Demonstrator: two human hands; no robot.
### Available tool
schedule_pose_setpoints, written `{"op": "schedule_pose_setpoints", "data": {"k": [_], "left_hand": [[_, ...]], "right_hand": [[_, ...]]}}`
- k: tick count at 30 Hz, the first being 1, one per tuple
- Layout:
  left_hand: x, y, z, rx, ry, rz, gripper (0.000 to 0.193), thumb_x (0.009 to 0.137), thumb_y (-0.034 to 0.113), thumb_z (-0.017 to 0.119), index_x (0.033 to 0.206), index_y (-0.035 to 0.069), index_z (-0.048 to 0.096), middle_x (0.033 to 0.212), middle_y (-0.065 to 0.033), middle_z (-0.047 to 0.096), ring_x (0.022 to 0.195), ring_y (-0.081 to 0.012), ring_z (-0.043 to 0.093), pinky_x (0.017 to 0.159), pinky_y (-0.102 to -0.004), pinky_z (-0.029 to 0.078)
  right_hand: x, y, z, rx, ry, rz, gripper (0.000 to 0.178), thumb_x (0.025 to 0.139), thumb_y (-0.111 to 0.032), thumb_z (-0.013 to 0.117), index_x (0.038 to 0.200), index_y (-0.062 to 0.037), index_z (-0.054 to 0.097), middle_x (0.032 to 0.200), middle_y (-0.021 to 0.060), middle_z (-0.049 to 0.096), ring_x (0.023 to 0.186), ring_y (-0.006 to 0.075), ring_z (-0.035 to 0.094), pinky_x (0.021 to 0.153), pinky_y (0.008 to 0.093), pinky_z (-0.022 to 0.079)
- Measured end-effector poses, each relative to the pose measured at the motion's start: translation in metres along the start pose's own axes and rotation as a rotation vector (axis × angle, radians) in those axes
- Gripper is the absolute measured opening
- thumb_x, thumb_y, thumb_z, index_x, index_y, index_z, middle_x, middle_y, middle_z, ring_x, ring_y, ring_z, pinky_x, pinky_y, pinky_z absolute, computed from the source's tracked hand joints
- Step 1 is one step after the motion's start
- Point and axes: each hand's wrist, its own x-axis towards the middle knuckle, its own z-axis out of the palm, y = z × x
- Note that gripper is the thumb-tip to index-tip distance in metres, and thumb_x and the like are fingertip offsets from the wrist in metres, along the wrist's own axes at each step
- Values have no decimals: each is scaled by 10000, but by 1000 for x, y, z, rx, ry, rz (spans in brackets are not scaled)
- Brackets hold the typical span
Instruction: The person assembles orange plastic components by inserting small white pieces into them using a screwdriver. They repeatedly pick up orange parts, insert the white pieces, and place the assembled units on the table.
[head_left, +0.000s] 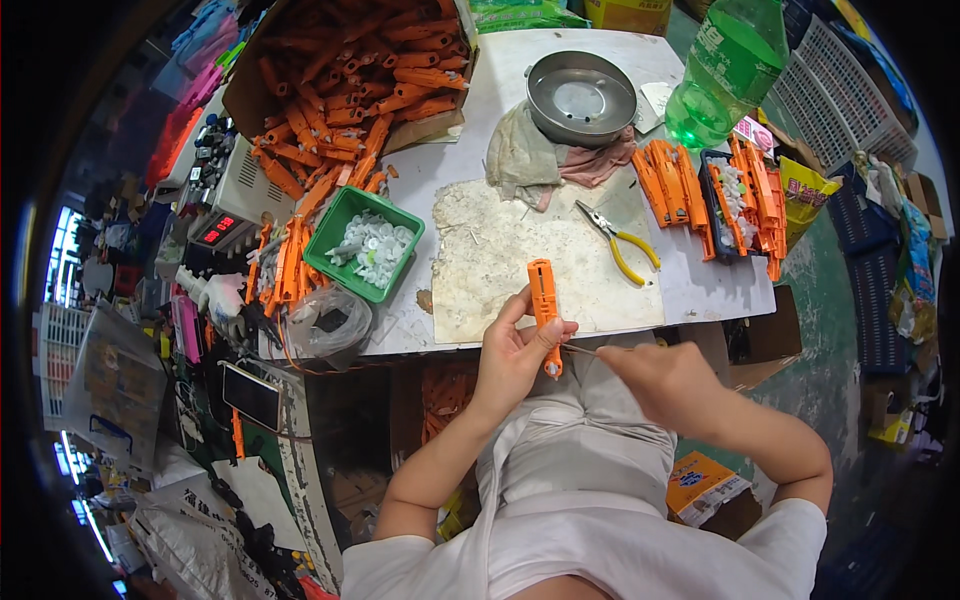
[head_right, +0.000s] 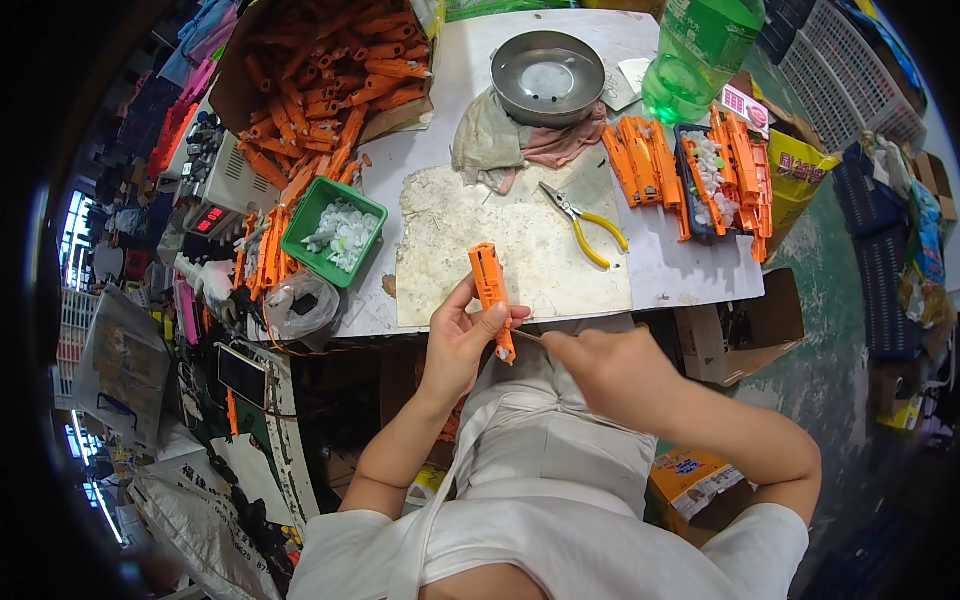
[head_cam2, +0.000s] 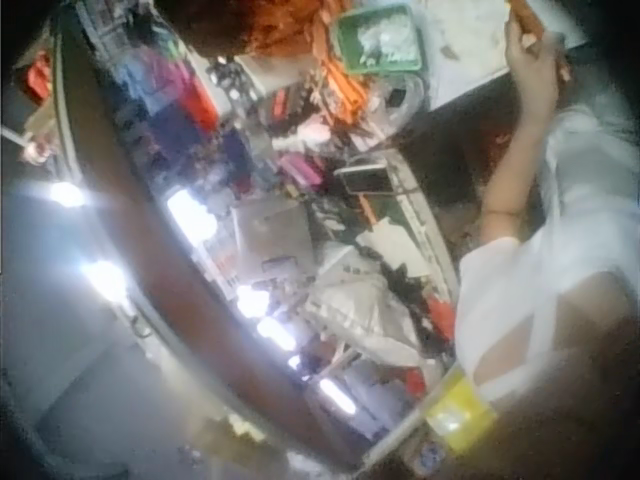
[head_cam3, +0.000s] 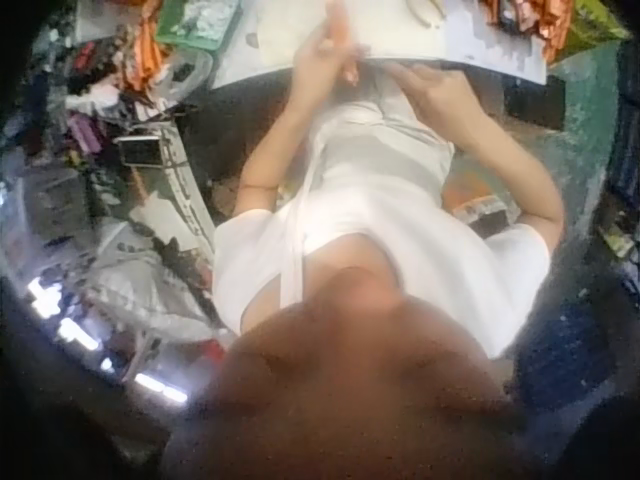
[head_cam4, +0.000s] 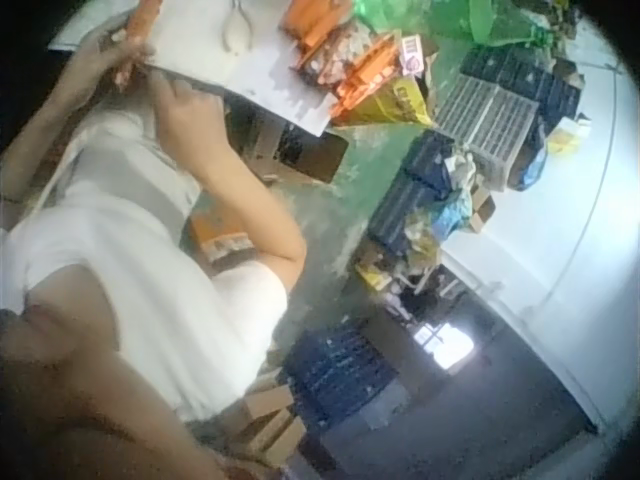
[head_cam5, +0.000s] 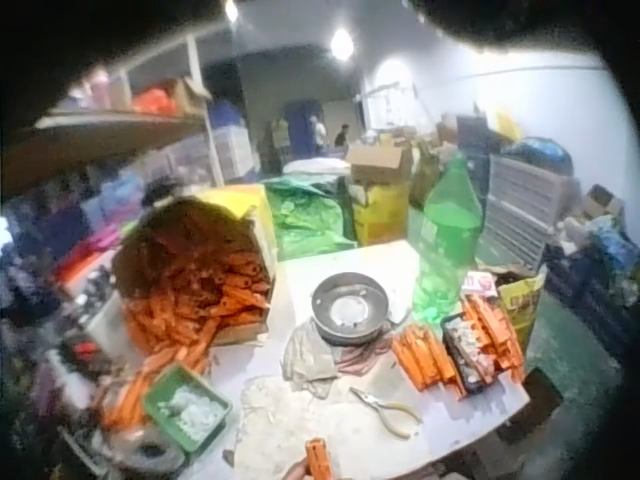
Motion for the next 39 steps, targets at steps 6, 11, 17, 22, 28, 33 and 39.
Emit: {"op": "schedule_pose_setpoints", "data": {"k": [6, 11, 17, 22, 28, 33, 39], "left_hand": [[2, 8, 4, -117, 46, 58, 536, 905, 124, 606, 1343, -59, 355, 1069, -130, 590, 947, -241, 656, 812, -325, 549], [3, 13, 1, -155, -13, 84, 525, 924, 107, 574, 1360, -41, 323, 1055, -136, 592, 976, -240, 645, 853, -341, 527], [-1, 5, 0, -127, -51, 131, 508, 917, 163, 593, 1321, -38, 360, 1058, -154, 600, 933, -249, 658, 830, -335, 532], [-4, 1, 6, -72, 10, 113, 477, 918, 149, 586, 1306, -28, 373, 992, -145, 625, 918, -239, 659, 827, -326, 521], [0, 5, 8, -139, 110, 69, 439, 928, 125, 562, 1300, -23, 381, 1024, -117, 596, 920, -228, 653, 837, -321, 523], [21, -5, -3, -342, 198, 202, 440, 943, 129, 537, 1326, -3, 364, 1074, -112, 569, 969, -244, 633, 894, -355, 524], [30, -12, 1, -488, 227, 275, 470, 940, 117, 538, 1357, 13, 345, 1208, -128, 507, 1135, -243, 534, 1020, -396, 426]], "right_hand": [[-2, 3, 5, 2, 123, -31, 386, 795, -54, 580, 1178, -15, 570, 706, 85, 560, 525, 188, 583, 489, 292, 466], [-1, 7, 12, 479, 177, 204, 220, 898, -137, 583, 1076, -29, 654, 657, 128, 586, 558, 171, 610, 490, 303, 457], [17, 18, -14, 1080, -313, 782, 259, 932, -189, 569, 1113, -21, 650, 618, -3, 513, 515, 64, 440, 490, 261, 420], [11, 26, 8, 745, -55, 324, 246, 879, -133, 581, 1093, -42, 660, 597, 37, 503, 464, 106, 461, 434, 264, 399], [2, -4, 0, -137, 6, -85, 402, 746, -70, 596, 1147, -36, 576, 686, 89, 545, 522, 217, 562, 464, 318, 461], [25, 36, 12, 22, 295, 52, 280, 795, -123, 634, 1071, -77, 618, 767, 70, 573, 609, 218, 589, 485, 333, 455], [75, 46, 33, -228, 614, 98, 284, 804, -192, 678, 1058, -72, 632, 877, 98, 615, 919, 265, 558, 799, 376, 446]]}}
